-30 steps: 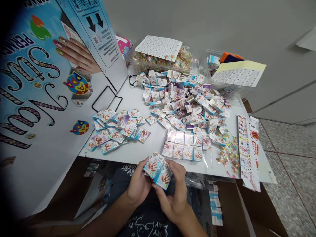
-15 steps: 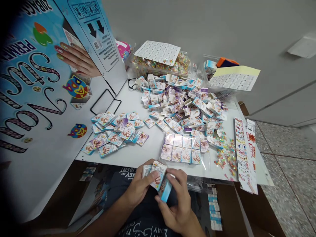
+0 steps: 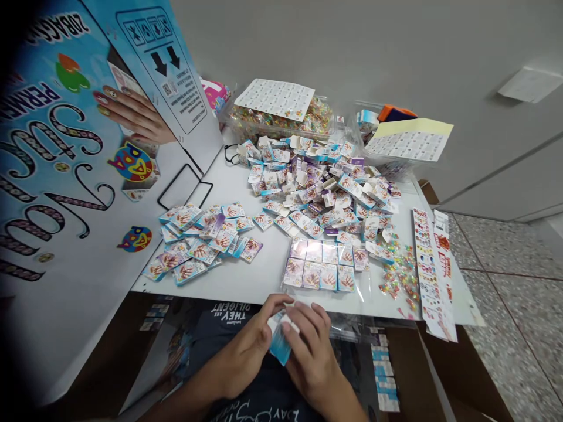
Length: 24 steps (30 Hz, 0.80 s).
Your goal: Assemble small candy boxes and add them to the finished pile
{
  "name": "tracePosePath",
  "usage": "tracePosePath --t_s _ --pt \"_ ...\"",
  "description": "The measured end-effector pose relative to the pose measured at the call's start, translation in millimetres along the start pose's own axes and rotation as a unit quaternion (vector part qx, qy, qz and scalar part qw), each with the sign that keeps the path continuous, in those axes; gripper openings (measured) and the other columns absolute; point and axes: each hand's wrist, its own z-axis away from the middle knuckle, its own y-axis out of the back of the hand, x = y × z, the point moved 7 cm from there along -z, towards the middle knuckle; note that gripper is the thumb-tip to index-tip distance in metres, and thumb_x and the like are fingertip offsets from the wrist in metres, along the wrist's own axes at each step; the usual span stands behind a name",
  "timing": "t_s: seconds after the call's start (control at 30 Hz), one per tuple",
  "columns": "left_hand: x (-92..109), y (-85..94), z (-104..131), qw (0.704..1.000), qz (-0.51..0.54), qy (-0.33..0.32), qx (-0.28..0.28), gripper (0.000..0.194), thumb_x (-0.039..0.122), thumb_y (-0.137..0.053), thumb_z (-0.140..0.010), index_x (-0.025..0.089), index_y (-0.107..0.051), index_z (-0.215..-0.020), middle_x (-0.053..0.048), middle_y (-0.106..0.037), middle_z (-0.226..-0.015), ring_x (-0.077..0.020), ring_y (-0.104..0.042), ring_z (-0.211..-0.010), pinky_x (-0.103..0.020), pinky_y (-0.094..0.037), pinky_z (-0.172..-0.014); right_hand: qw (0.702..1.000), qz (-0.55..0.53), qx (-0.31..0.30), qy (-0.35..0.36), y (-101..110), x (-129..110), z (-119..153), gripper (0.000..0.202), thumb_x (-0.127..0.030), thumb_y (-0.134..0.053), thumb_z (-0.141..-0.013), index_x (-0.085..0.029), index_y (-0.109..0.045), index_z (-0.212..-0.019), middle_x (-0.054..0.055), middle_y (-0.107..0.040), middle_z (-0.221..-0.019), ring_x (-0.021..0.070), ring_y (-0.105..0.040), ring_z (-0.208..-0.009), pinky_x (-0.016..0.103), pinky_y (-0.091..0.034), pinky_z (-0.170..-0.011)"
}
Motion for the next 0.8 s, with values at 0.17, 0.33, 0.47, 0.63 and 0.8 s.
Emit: tracePosePath --t_s 0.17,0.33,0.47,0.63,0.8 --pt "-1.7 -3.7 -0.7 0.994 0.003 0.081 -0.066 0.063 0.065 -0.024 -0.102 0.019 -0.061 -0.121 -0.009 -0.065 -0.103 -0.0208 -0.063 -0.086 -0.031 -0.055 -0.074 0.997 -0.024 -0.010 0.073 -5.7 -24.9 5.2 0.045 -0.002 -0.046 -0.094 -0.011 -0.057 -0.137 0.014 -0.067 -0.130 0.0307 -0.049 -0.140 0.054 -0.045 -0.115" --pt "-12.7 -6.9 3.5 0.956 0.170 0.118 -0.208 0.069 0.073 -0.046 -0.092 0.020 -0.051 -0.135 -0.008 -0.060 -0.106 -0.0179 -0.062 -0.076 -0.029 -0.054 -0.062 0.994 -0.045 -0.067 0.079 -0.7 -38.0 -15.1 0.040 -0.009 -0.047 -0.096 -0.011 -0.056 -0.135 0.010 -0.070 -0.129 0.0266 -0.042 -0.146 0.054 -0.026 -0.126" --pt "4.0 -10.7 11.0 0.954 0.177 0.031 -0.239 0.076 0.071 -0.063 -0.084 0.020 -0.050 -0.140 -0.012 -0.056 -0.126 -0.0298 -0.054 -0.122 -0.047 -0.040 -0.110 0.990 -0.049 -0.083 0.102 3.9 -45.7 -16.3 0.042 -0.019 -0.049 -0.100 -0.014 -0.050 -0.142 0.006 -0.072 -0.127 0.0208 -0.047 -0.143 0.044 -0.027 -0.126" --pt "10.7 -35.0 24.0 0.929 0.294 0.085 -0.209 0.079 0.060 -0.069 -0.087 0.026 -0.039 -0.151 -0.013 -0.045 -0.147 -0.0318 -0.041 -0.141 -0.049 -0.032 -0.116 0.997 -0.056 -0.060 -0.012 9.1 -24.8 -3.2 0.070 -0.043 -0.054 -0.100 -0.025 -0.023 -0.160 0.009 -0.059 -0.146 0.0245 -0.057 -0.135 0.043 -0.045 -0.115" --pt "9.1 -29.8 19.4 0.958 0.226 0.082 -0.154 0.080 0.051 -0.069 -0.090 0.027 -0.031 -0.157 -0.013 -0.041 -0.156 -0.0333 -0.033 -0.148 -0.051 -0.024 -0.121 0.996 -0.060 -0.065 -0.004 26.7 -18.8 -10.8 0.071 -0.045 -0.034 -0.104 -0.027 -0.001 -0.164 0.010 -0.041 -0.161 0.0325 -0.037 -0.149 0.067 -0.016 -0.123"
